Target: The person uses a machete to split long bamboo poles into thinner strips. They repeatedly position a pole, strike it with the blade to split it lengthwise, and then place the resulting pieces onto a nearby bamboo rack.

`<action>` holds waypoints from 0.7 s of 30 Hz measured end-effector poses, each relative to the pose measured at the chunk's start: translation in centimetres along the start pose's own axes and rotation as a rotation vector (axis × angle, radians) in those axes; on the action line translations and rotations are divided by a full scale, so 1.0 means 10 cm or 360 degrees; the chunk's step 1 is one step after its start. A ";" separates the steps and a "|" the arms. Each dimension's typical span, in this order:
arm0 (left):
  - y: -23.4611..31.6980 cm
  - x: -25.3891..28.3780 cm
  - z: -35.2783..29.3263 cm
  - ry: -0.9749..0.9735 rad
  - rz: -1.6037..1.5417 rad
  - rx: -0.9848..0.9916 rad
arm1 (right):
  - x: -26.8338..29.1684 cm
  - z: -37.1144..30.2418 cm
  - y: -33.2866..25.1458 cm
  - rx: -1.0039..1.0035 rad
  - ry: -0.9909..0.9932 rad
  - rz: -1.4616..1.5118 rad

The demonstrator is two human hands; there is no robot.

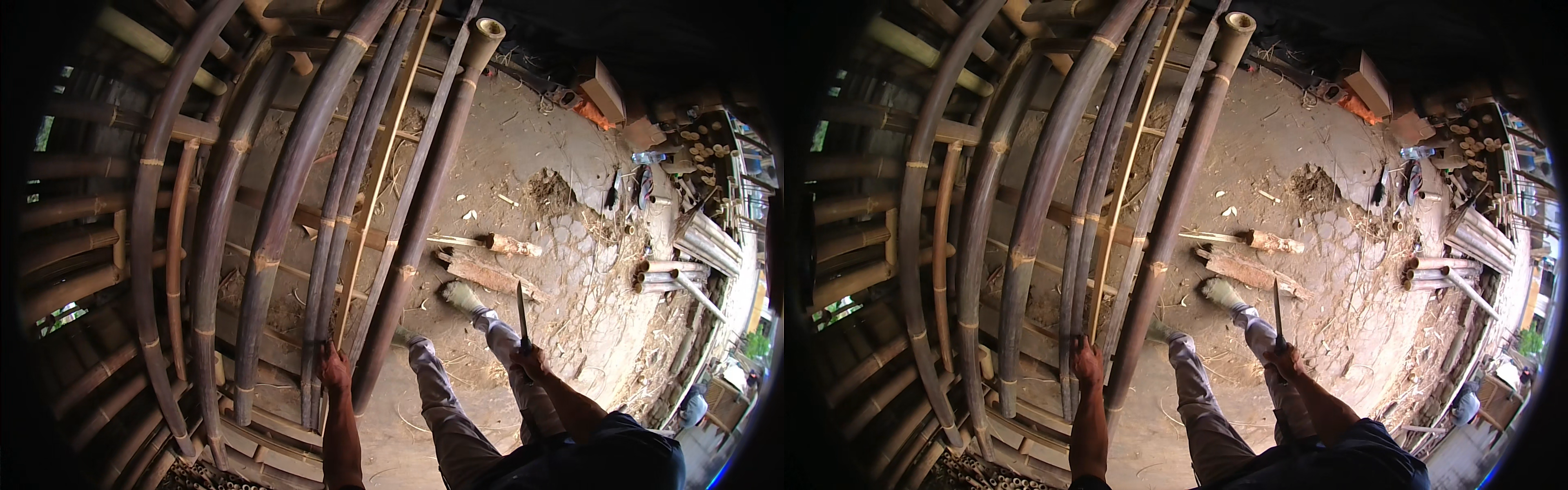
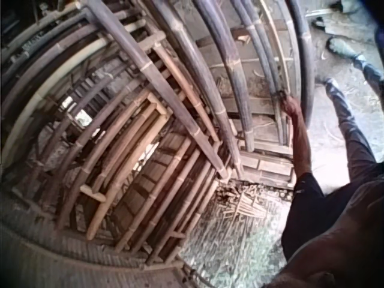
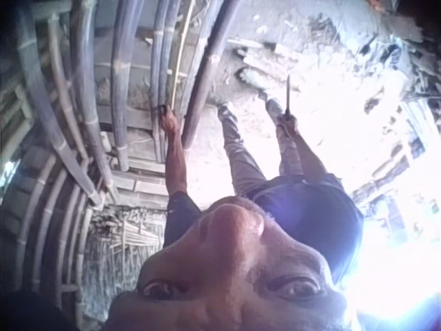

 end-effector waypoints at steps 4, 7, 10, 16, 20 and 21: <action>-0.03 0.07 0.04 -0.0228 -0.0463 0.0188 | 0.25 -0.34 -0.31 -0.0130 -0.0033 0.0066; -0.05 0.00 -0.10 -0.0132 -0.0790 0.0534 | 0.23 -0.41 -0.44 -0.0261 -0.0133 0.0288; 0.17 -0.10 -0.06 -0.0183 -0.0918 0.0676 | 0.26 -0.34 -0.44 -0.0288 -0.0147 0.0295; 0.35 -0.06 -0.13 0.0020 -0.0586 0.0791 | 0.25 -0.35 -0.43 -0.0276 -0.0298 0.0365; 0.35 -0.14 -0.09 0.0027 -0.0824 0.0712 | 0.28 -0.33 -0.43 -0.0316 -0.0288 0.0483; 0.35 -0.10 -0.06 0.0189 -0.0727 0.0508 | 0.26 -0.32 -0.45 -0.0336 -0.0312 0.0466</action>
Point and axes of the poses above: each hand's wrist, its own z-axis towards the middle knuckle, its own x-axis out of the back of the hand, y = z × x, the point moved 5 cm from there along z, towards the middle knuckle, and after that the axes turned 15 degrees about y, right-handed, at the moved point
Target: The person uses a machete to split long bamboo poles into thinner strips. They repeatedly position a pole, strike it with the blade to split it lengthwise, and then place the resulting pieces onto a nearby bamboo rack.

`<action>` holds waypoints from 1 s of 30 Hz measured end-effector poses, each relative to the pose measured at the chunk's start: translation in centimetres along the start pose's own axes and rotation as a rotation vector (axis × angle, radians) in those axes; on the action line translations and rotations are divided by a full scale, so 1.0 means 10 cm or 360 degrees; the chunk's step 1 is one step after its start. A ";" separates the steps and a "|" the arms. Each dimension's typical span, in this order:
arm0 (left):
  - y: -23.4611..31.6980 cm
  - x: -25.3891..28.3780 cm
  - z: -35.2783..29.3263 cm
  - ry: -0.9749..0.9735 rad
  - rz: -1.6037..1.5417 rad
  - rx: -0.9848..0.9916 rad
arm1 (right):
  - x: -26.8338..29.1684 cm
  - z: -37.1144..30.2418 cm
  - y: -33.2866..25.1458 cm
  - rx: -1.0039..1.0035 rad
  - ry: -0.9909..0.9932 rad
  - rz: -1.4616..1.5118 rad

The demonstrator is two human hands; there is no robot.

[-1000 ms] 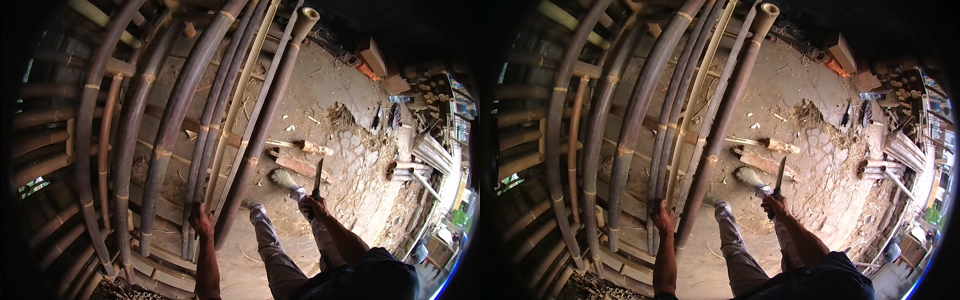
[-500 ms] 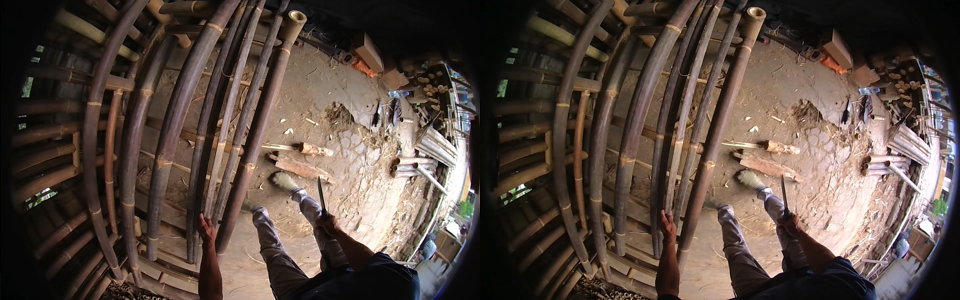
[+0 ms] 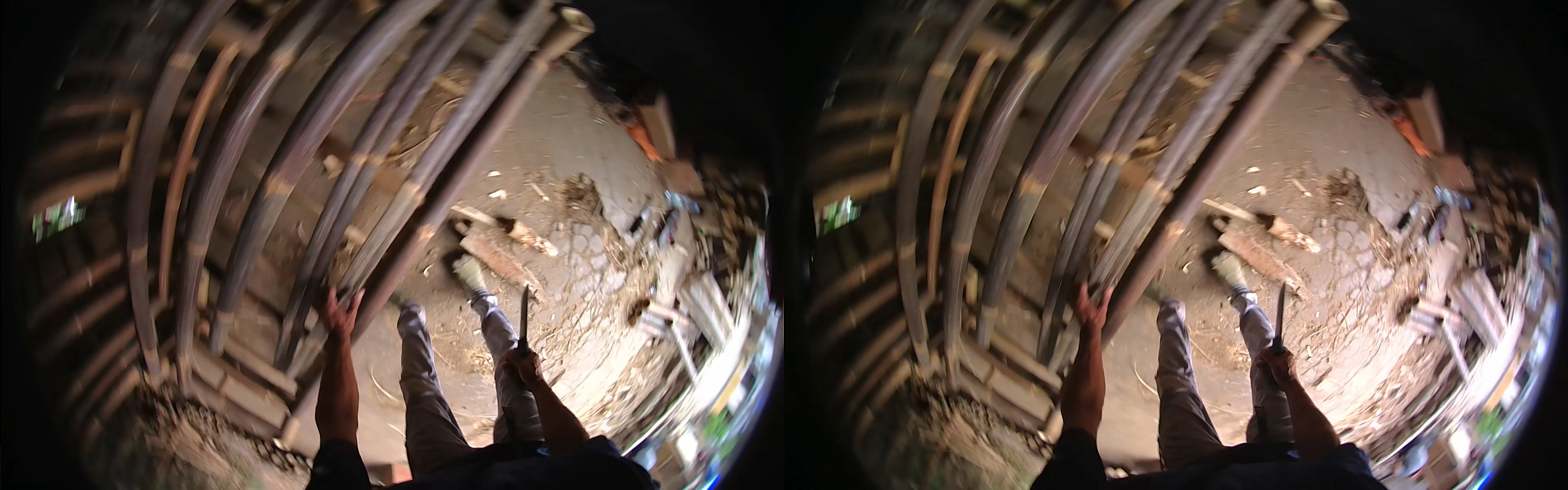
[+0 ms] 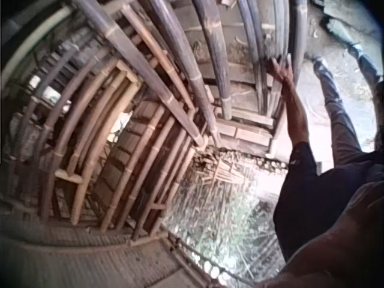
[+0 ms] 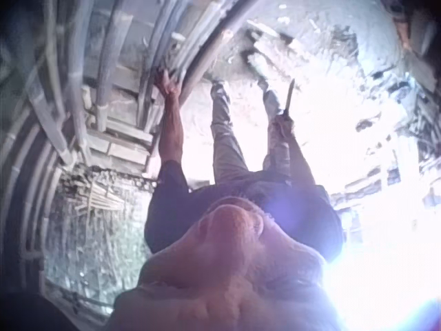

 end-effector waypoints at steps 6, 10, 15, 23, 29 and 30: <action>0.16 0.09 0.03 0.0348 0.0461 -0.0182 | -0.13 -0.05 -0.11 -0.0036 0.0093 -0.0036; 0.42 0.29 -0.01 0.0544 0.0439 0.0037 | -0.37 0.00 -0.38 0.0105 0.0081 -0.0064; -0.21 -0.01 -0.94 0.1115 -0.0770 0.2299 | -0.98 0.01 -1.04 0.0472 -0.0026 -0.0035; -0.30 -0.71 -0.77 0.1270 -0.2955 0.2568 | -1.80 -0.48 -2.02 0.0665 -0.0177 -0.0148; -0.15 -0.64 -0.73 0.1368 -0.2497 0.2862 | -1.87 -0.64 -1.81 0.0614 -0.0142 -0.0257; -0.10 -0.54 -0.71 0.1313 -0.2403 0.2961 | -1.84 -0.63 -1.74 0.0621 -0.0072 -0.0244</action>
Point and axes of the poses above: each hand's wrist, its own z-axis towards the middle knuckle, its own x-axis out of the back of the hand, y = z × x, the point moved 5 cm from there along z, towards the middle knuckle, and after that the axes turned 15 degrees about y, right-handed, at the moved point
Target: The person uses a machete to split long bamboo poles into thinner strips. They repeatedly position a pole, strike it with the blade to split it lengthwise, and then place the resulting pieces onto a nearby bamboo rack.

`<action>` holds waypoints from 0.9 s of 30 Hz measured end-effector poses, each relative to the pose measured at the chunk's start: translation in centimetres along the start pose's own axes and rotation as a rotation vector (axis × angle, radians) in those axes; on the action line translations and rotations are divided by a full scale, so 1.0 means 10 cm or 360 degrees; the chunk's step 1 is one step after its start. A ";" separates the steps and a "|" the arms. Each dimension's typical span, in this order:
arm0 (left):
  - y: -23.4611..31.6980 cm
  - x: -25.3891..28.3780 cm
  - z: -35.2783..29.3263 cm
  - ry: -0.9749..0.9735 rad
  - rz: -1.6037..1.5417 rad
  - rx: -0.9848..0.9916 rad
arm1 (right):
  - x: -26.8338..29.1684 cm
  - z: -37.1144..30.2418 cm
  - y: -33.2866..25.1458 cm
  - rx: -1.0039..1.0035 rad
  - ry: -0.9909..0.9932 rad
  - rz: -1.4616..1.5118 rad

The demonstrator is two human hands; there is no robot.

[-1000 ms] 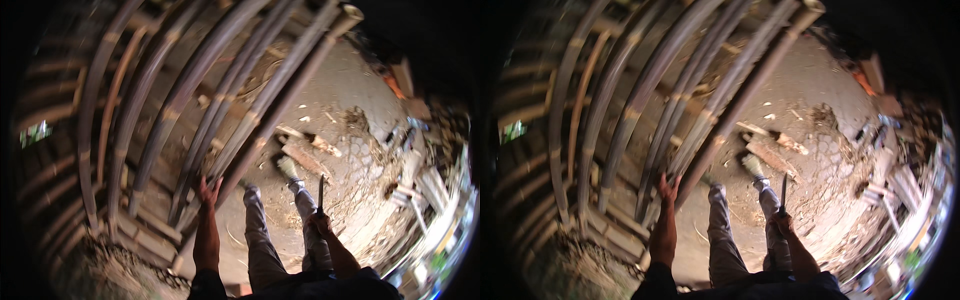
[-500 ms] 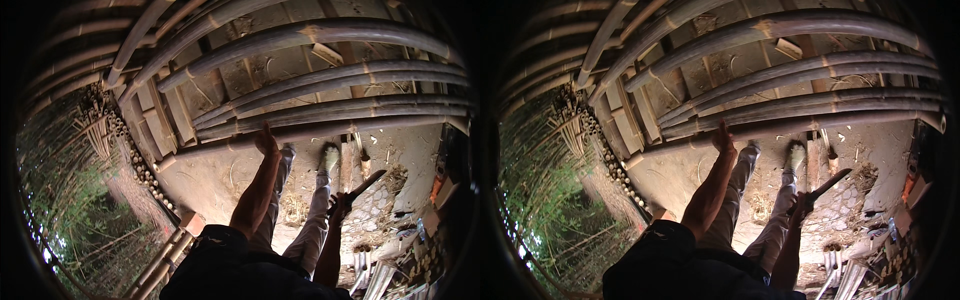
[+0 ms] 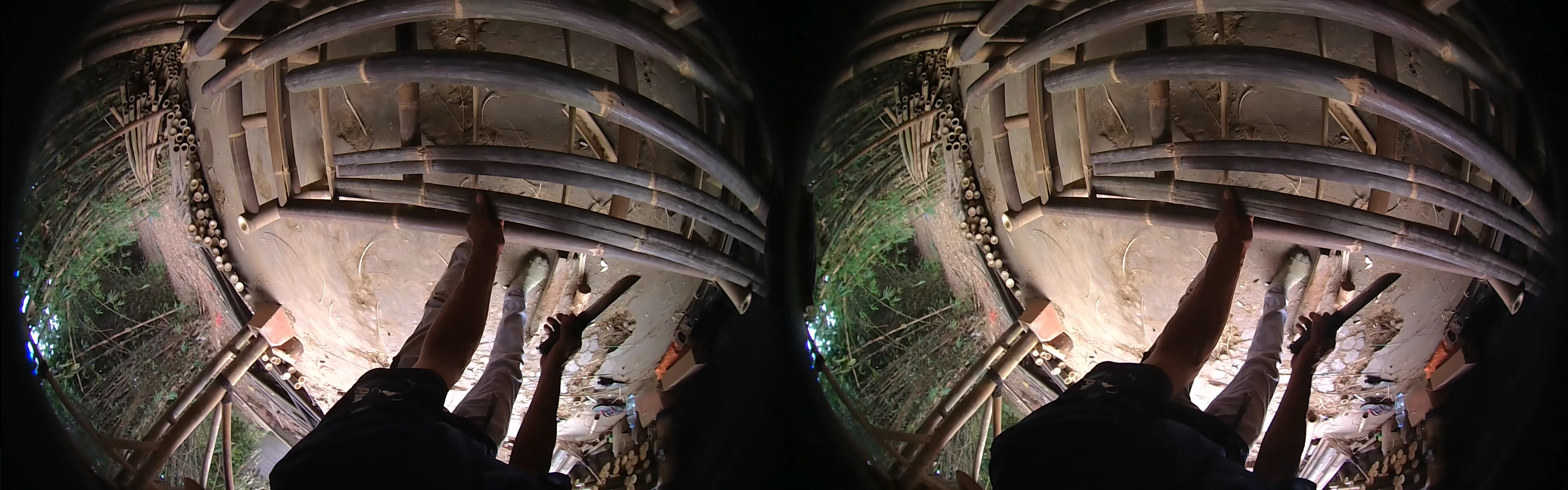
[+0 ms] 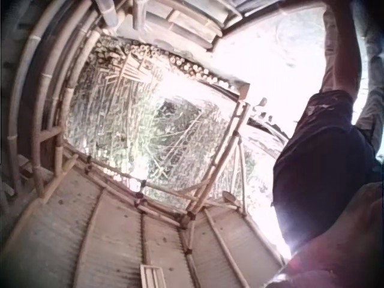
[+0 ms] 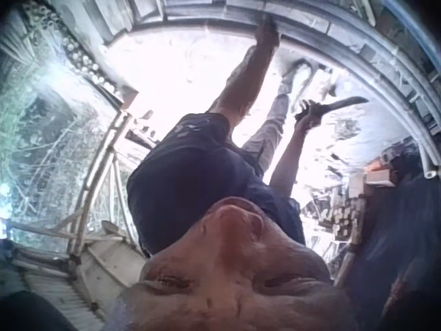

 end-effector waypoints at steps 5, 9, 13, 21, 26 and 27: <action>-0.04 0.02 -0.03 -0.0077 -0.0043 0.0137 | 0.09 0.01 -0.09 0.0884 0.0114 -0.0293; 0.01 0.16 0.20 -0.0198 -0.0419 0.0136 | -0.71 -0.18 -1.19 0.1768 -0.0261 -0.1518; -0.05 0.02 0.14 -0.0184 -0.0465 0.0212 | -1.86 -0.22 -2.05 0.2641 -0.0565 -0.1269; -0.03 0.04 0.19 -0.0242 -0.0437 0.0321 | -3.14 0.52 -2.03 0.2539 -0.1083 -0.2167; -0.09 0.08 0.26 -0.0361 -0.0470 0.0339 | -3.15 0.78 -1.76 0.2010 -0.1230 -0.2325; -0.08 0.06 0.21 -0.0372 -0.0535 0.0399 | -3.14 0.87 -1.77 0.1753 -0.1292 -0.2221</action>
Point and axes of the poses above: each hand's wrist, its own z-axis towards the middle knuckle, its own x-axis out of the back of the hand, y = z × x, the point moved 5 cm from there along z, towards the middle knuckle, and after that the axes turned 15 degrees about y, right-handed, at the moved point
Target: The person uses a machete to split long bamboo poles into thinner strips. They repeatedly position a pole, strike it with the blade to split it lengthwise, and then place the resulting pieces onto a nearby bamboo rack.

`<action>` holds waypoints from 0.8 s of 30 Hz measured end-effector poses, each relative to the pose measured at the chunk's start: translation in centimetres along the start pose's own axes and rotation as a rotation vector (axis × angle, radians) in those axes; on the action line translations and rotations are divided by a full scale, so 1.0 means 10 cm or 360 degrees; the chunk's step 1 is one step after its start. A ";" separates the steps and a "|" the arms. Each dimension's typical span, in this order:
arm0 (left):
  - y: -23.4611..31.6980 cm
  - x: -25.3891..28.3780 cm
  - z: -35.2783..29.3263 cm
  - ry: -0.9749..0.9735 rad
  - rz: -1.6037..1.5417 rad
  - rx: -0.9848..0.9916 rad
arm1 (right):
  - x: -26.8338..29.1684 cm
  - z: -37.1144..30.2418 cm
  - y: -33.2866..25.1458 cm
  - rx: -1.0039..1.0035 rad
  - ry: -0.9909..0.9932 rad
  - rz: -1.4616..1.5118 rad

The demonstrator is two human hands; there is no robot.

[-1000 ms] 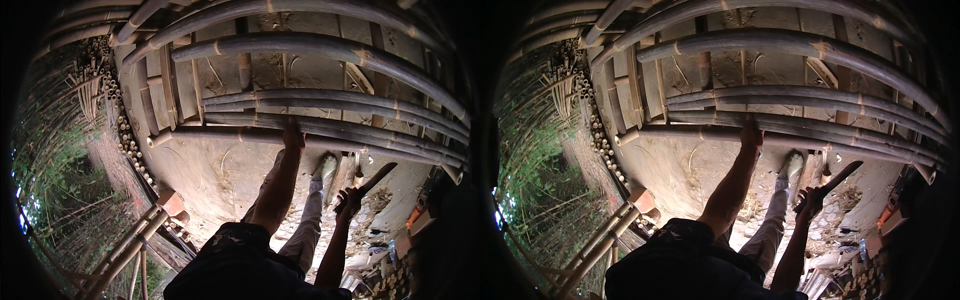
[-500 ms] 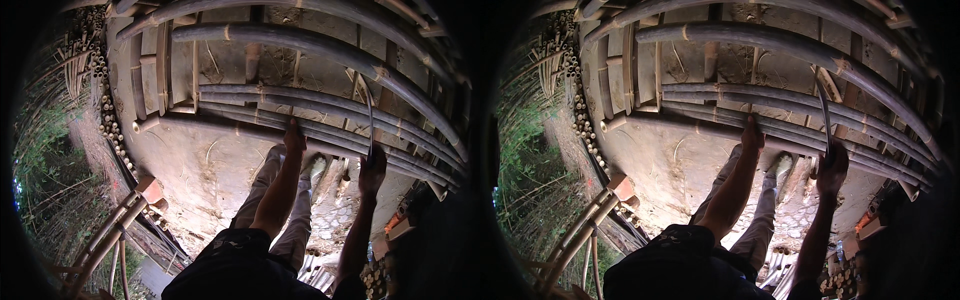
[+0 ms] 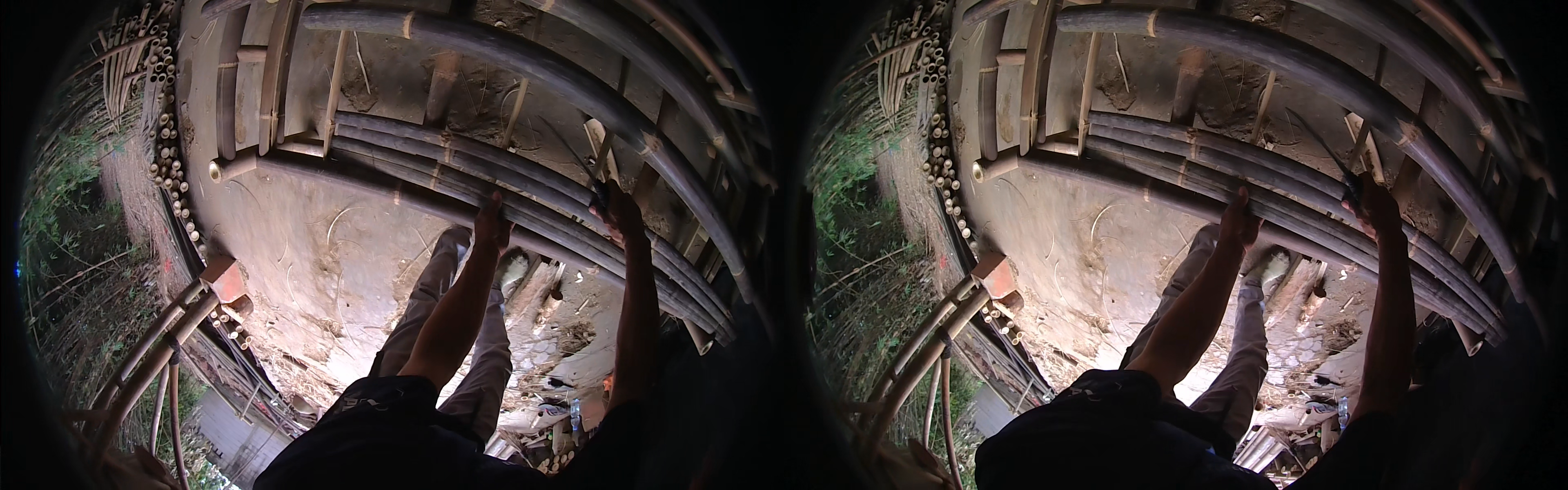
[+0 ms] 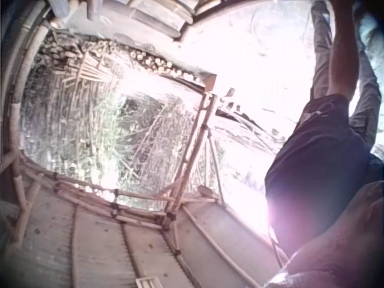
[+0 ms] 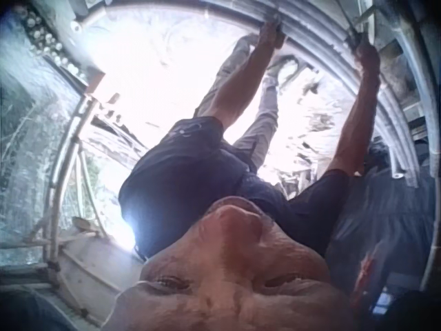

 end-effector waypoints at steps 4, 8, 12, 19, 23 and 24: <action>0.06 -0.11 -0.08 -0.0162 -0.0021 0.0011 | 0.07 0.07 0.00 0.0174 -0.0066 0.0032; 0.08 -0.07 -0.05 -0.0215 -0.0061 0.0065 | 0.17 0.18 -0.20 0.0119 -0.0168 0.0080; -0.02 -0.07 -0.03 -0.0175 -0.0045 0.0139 | 0.19 0.19 -0.12 0.0160 -0.0253 0.0028; -0.10 0.53 0.76 -0.0271 0.0772 -0.0527 | 0.11 0.16 -0.13 -0.0058 -0.0106 -0.0097; 0.05 0.26 0.20 0.0084 0.0423 0.0121 | 0.47 -0.54 -0.48 0.0587 0.1020 -0.0569; 0.22 0.39 0.20 0.0064 0.0565 0.0068 | 0.55 -0.74 -0.66 0.0483 0.1205 -0.0623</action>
Point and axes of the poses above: each hand's wrist, its own z-axis towards the middle knuckle, its own x-axis out of the back of the hand, y = z × x, the point moved 5 cm from there along z, towards the middle knuckle, and after that the axes turned 15 degrees about y, right-handed, at the moved point
